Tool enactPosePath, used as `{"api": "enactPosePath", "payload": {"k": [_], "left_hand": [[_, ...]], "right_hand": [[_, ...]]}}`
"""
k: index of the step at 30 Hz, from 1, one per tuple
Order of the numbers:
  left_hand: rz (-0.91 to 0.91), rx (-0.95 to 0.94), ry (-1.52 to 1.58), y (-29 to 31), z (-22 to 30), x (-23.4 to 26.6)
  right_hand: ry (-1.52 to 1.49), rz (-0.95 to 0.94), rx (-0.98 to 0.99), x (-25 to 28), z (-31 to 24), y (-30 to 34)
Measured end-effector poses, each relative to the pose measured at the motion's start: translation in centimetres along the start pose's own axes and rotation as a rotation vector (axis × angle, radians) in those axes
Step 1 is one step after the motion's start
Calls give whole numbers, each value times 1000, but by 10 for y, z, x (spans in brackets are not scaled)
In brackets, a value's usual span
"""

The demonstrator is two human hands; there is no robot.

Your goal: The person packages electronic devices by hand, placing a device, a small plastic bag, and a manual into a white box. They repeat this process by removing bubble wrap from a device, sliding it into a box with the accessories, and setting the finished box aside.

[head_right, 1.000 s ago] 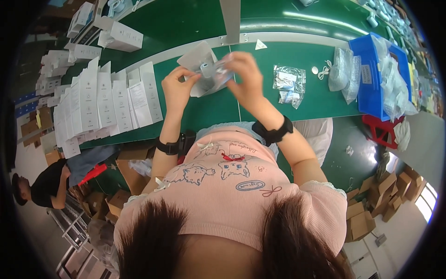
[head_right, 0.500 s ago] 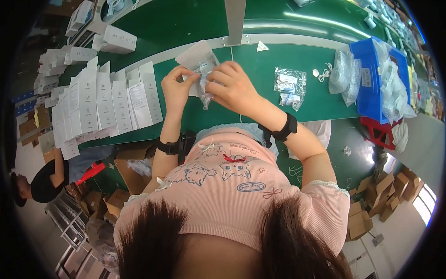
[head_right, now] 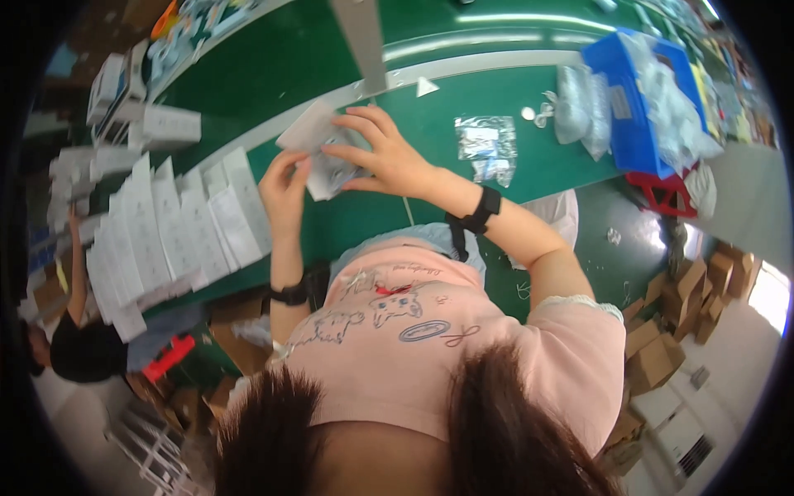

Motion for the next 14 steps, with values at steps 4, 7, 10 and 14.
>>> {"api": "enactPosePath", "payload": {"k": [4, 7, 10, 14], "left_hand": [[319, -271, -694, 20, 2, 85], [95, 229, -1310, 41, -68, 115], [-85, 468, -1413, 63, -121, 118], [-87, 516, -1294, 49, -112, 81]], "right_hand": [[-360, 77, -130, -34, 58, 29], [-581, 4, -237, -56, 64, 7], [-781, 159, -318, -54, 87, -29], [-702, 482, -362, -31, 127, -89]]}}
Point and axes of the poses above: each hand's wrist, its own y-axis away from the middle knuckle, its own x-axis out of the back of the hand, z = x × y, the point moved 10 cm from there along -y, towards the middle knuckle, and after that the axes turned 7 degrees about -z, right-handed, at the moved point
